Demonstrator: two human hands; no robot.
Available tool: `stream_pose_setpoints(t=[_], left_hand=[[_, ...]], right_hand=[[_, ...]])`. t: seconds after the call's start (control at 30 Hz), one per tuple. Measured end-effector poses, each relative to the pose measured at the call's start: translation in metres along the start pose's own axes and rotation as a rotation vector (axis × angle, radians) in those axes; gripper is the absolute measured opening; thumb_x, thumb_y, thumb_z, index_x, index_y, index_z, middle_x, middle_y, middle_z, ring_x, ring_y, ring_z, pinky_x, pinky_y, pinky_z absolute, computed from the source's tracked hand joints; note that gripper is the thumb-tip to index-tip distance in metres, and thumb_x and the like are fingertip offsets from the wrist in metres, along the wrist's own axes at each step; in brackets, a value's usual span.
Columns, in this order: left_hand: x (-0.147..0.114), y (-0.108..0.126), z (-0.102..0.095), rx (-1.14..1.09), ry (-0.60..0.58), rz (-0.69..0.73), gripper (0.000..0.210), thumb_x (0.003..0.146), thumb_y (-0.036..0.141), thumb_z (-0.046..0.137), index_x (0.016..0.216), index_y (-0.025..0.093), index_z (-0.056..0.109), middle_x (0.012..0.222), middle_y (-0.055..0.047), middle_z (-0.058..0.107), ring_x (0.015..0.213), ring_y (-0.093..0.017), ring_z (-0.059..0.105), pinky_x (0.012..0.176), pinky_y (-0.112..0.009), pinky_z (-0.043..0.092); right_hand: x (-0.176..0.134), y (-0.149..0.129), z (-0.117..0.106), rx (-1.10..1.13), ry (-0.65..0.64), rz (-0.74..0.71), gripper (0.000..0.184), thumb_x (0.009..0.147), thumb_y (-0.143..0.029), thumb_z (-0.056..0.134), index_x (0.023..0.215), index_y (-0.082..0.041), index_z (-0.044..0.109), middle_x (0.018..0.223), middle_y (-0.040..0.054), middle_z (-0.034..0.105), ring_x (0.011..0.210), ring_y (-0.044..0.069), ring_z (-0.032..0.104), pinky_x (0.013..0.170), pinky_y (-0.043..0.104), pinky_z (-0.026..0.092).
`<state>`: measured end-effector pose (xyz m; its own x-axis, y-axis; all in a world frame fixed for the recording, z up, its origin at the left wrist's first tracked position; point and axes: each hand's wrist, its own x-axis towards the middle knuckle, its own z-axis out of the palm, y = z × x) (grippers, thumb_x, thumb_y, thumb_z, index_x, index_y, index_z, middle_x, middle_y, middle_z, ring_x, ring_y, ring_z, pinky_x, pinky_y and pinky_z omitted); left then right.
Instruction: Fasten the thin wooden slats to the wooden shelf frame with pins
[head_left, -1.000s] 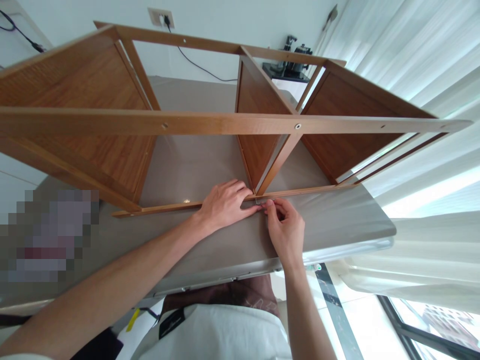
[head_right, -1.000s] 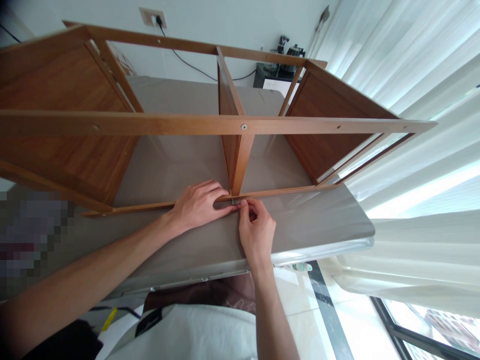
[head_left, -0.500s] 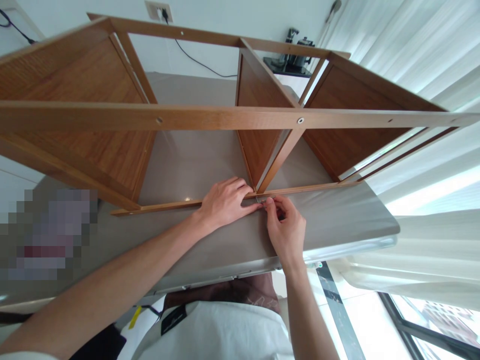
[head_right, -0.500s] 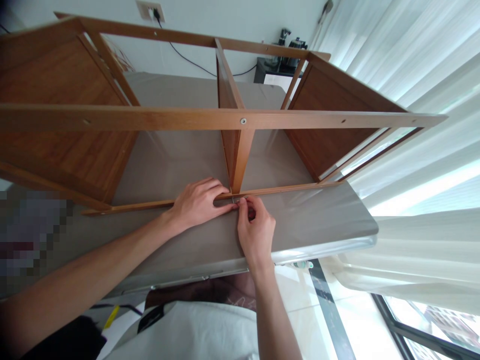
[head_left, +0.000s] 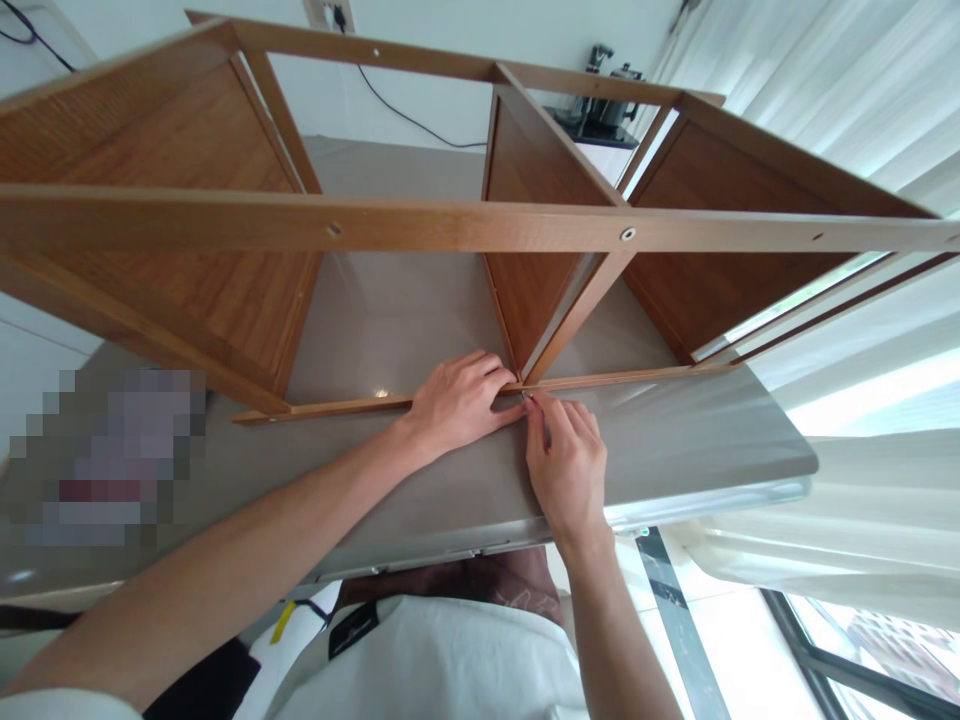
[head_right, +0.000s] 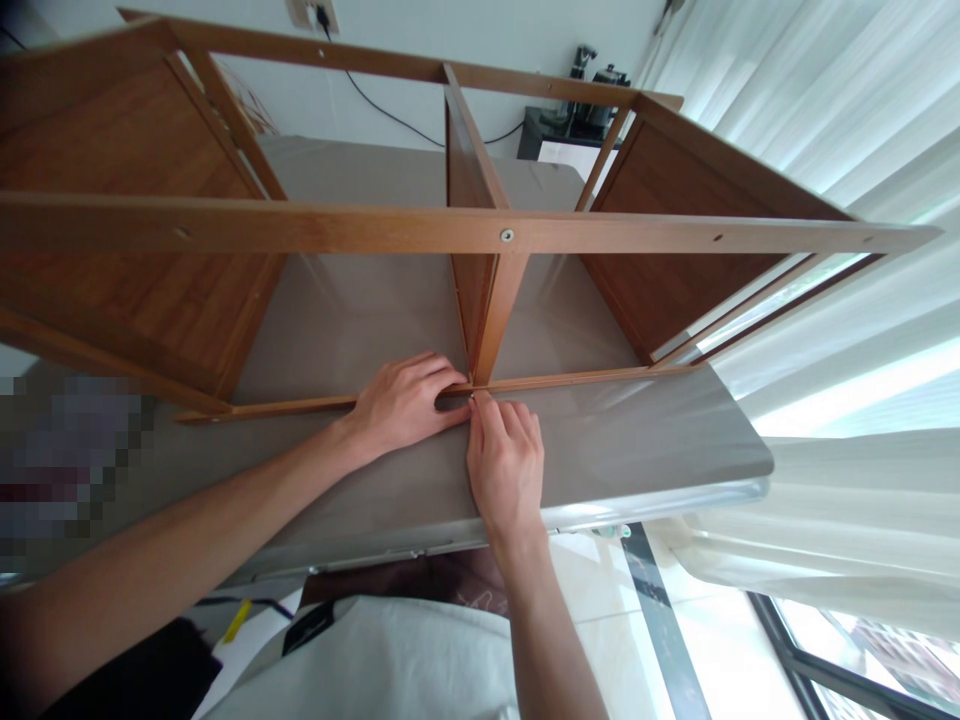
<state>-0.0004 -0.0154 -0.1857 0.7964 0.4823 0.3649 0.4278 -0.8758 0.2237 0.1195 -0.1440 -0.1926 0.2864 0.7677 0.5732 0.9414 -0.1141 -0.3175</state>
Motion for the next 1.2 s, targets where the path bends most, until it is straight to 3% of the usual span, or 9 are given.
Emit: stream_pose_setpoints(t=[0.27,0.57,0.7,1.03,1.2], left_hand=[[-0.0009,0.0007,-0.0003,-0.001,-0.005,-0.006,0.031,0.094,0.049,0.064,0.099,0.021,0.073,0.095,-0.003,0.072,0.095,-0.02,0.067,0.073,-0.032,0.052],[-0.0018,-0.0005,0.0027,0.011,0.002,-0.003,0.036,0.093,0.055,0.064,0.099,0.02,0.073,0.095,-0.003,0.072,0.095,-0.021,0.067,0.076,-0.033,0.053],[-0.0013,-0.0007,0.0028,0.013,0.016,-0.004,0.038,0.092,0.056,0.065,0.099,0.019,0.073,0.096,-0.003,0.072,0.096,-0.021,0.068,0.077,-0.033,0.053],[-0.0014,0.0005,0.0017,0.005,0.039,-0.013,0.038,0.09,0.056,0.067,0.098,0.019,0.073,0.095,-0.003,0.073,0.093,-0.021,0.069,0.076,-0.033,0.054],[-0.0017,-0.0004,0.0027,0.004,0.041,-0.006,0.038,0.09,0.056,0.068,0.098,0.019,0.073,0.095,-0.004,0.073,0.095,-0.022,0.068,0.077,-0.032,0.054]], right_hand=[[0.0031,0.0005,0.0,0.105,0.021,0.117,0.023,0.103,-0.032,0.05,0.103,-0.021,0.069,0.092,0.0046,0.075,0.082,0.018,0.064,0.076,0.029,0.047],[0.0056,0.0007,-0.004,0.257,-0.003,0.437,0.028,0.098,-0.047,0.055,0.096,-0.023,0.069,0.081,0.0013,0.076,0.064,0.015,0.065,0.066,0.027,0.048],[0.0066,0.0036,-0.0053,0.366,-0.049,0.571,0.03,0.095,-0.051,0.057,0.093,-0.023,0.067,0.078,0.0007,0.076,0.068,0.017,0.07,0.067,0.027,0.049],[0.0064,0.0051,-0.0072,0.42,-0.048,0.517,0.026,0.097,-0.047,0.055,0.095,-0.023,0.065,0.084,0.0009,0.075,0.07,0.016,0.068,0.068,0.026,0.049],[0.0041,0.005,-0.0058,0.343,-0.023,0.436,0.026,0.099,-0.044,0.054,0.095,-0.022,0.066,0.082,-0.0001,0.073,0.065,0.013,0.062,0.066,0.024,0.047]])
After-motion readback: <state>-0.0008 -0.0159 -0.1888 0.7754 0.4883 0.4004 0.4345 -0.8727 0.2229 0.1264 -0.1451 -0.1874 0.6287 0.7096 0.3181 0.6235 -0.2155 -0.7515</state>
